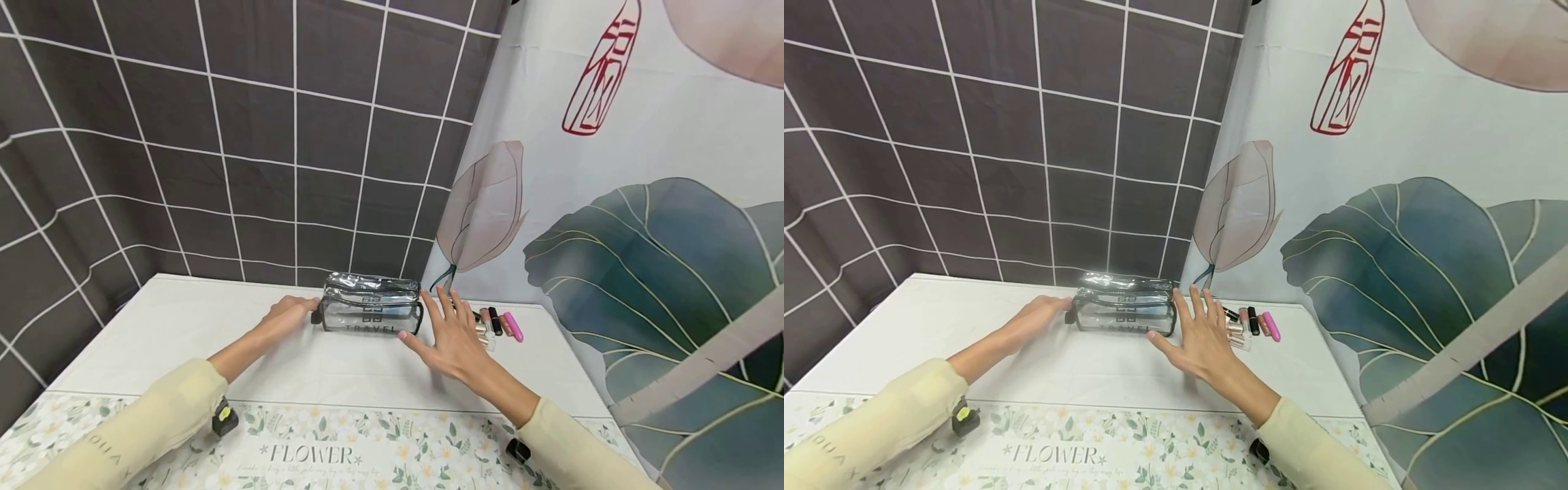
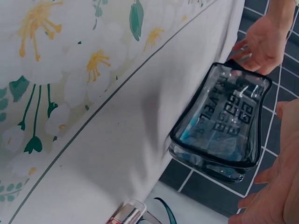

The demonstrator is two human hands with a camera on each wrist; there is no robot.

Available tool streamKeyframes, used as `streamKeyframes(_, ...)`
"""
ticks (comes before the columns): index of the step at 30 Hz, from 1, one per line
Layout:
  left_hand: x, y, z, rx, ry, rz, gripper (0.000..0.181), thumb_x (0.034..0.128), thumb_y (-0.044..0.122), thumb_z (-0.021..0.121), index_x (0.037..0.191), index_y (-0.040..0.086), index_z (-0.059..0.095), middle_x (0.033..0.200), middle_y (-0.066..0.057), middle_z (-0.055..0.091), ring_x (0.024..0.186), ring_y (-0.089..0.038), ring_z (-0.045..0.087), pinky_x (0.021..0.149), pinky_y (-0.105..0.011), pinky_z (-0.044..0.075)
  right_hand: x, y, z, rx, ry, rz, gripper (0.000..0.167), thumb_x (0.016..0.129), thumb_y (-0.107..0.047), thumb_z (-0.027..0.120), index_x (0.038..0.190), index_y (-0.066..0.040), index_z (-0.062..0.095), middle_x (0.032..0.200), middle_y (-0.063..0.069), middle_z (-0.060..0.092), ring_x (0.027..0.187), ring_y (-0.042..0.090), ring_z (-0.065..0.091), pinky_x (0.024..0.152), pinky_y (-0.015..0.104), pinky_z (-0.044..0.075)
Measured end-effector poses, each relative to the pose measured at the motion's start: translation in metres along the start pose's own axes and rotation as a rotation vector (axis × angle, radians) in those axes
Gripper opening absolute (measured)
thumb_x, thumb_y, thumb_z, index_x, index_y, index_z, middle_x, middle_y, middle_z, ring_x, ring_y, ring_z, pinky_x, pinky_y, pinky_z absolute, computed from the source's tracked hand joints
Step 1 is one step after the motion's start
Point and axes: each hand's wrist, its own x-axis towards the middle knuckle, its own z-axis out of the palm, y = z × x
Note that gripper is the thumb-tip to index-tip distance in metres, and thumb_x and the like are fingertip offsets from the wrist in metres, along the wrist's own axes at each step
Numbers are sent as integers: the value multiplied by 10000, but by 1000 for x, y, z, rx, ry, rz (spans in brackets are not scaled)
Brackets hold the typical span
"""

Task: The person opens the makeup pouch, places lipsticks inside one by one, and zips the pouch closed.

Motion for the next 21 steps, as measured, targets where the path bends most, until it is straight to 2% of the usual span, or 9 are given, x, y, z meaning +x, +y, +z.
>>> streamKeyframes(4, 4, -2, 2, 2, 13, -2, 706, 1143, 510, 421, 1584, -7, 614, 1784, -318, 354, 1651, -577, 342, 1346, -745, 265, 1, 1, 0, -3, -3, 7, 1056, 1016, -747, 609, 1826, -191, 223, 1877, 241, 197, 1756, 514, 90, 1371, 783, 110)
streamKeyframes(8, 5, -5, 4, -25, 25, 33, 662, 1133, 432, 440, 1566, -38, 613, 1740, -329, 411, 1632, -567, 376, 1340, -742, 283, 1, 3, 1, -1, -4, 7, 1057, 1014, -744, 616, 1825, -190, 228, 1879, 239, 191, 1754, 517, 99, 1370, 783, 118)
streamKeyframes(12, 6, -10, 6, -71, 35, 67, 557, 1087, 276, 461, 1505, -61, 607, 1603, -314, 548, 1529, -516, 507, 1286, -686, 396, 2, 2, 1, 2, -5, -5, 1057, 1015, -732, 624, 1821, -167, 238, 1871, 257, 202, 1746, 533, 117, 1367, 784, 132)
streamKeyframes(14, 7, -12, 7, -93, 29, 72, 552, 1024, 189, 478, 1511, -60, 552, 1569, -311, 570, 1473, -498, 557, 1239, -647, 456, 3, 1, 1, -3, 0, -13, 1057, 1016, -727, 626, 1819, -155, 244, 1865, 265, 215, 1743, 536, 130, 1366, 781, 143)
streamKeyframes(16, 8, -14, 8, -98, 18, 78, 637, 935, 110, 504, 1548, -61, 482, 1589, -330, 553, 1443, -514, 574, 1191, -635, 492, 4, 0, 1, -7, 6, -20, 1056, 1016, -721, 629, 1816, -147, 249, 1859, 273, 229, 1741, 537, 139, 1369, 775, 145)
streamKeyframes(19, 10, -16, 10, -51, 5, 85, 893, 772, 43, 560, 1641, -70, 388, 1677, -353, 473, 1532, -579, 481, 1244, -709, 441, 6, -1, 1, -9, 9, -26, 1057, 1016, -719, 631, 1816, -142, 250, 1864, 259, 226, 1742, 530, 143, 1378, 761, 135)
streamKeyframes(21, 13, -17, 12, 6, -4, 85, 1009, 730, 57, 623, 1694, -62, 347, 1726, -345, 426, 1586, -602, 394, 1280, -774, 364, 9, -2, 0, -7, 3, -26, 1058, 1019, -718, 630, 1819, -147, 239, 1873, 246, 208, 1747, 522, 131, 1383, 756, 123)
